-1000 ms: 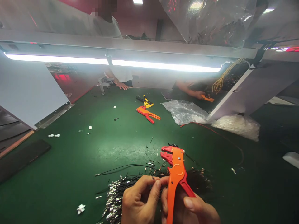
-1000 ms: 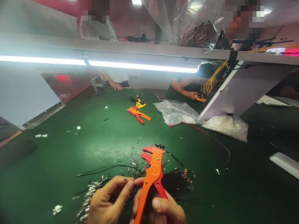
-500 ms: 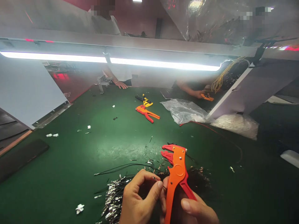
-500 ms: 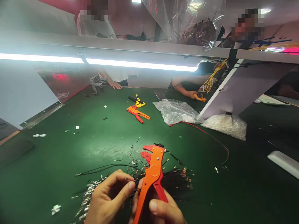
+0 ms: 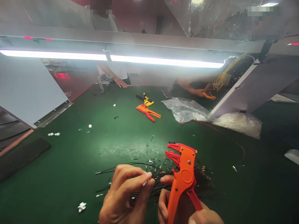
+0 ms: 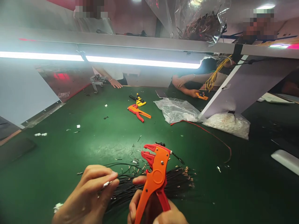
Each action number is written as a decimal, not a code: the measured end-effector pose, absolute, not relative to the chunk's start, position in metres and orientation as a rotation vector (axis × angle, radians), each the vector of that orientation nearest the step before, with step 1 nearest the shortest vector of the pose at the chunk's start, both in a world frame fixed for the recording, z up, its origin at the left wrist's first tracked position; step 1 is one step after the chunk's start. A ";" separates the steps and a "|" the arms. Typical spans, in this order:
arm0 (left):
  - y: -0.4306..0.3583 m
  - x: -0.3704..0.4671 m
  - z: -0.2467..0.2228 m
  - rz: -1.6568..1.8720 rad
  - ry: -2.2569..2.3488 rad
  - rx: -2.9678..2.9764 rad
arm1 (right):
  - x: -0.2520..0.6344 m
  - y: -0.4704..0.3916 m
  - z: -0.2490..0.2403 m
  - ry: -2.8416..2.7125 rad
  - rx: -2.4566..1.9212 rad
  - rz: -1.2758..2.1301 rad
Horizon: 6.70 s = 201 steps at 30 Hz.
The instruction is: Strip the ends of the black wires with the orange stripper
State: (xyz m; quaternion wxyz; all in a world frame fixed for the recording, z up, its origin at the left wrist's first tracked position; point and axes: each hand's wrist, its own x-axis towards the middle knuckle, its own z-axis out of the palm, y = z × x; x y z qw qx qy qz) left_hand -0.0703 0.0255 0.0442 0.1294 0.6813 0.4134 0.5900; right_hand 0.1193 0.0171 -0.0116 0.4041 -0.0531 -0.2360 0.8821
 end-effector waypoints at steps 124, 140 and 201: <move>0.035 -0.046 0.029 1.120 1.208 0.751 | 0.128 0.012 -0.009 -0.718 -0.304 2.196; 0.032 -0.040 0.037 1.173 1.183 0.651 | 0.124 0.017 -0.009 -0.726 -0.260 2.188; 0.038 -0.056 0.036 1.361 1.144 0.331 | 0.118 0.038 -0.061 -1.163 -0.518 2.329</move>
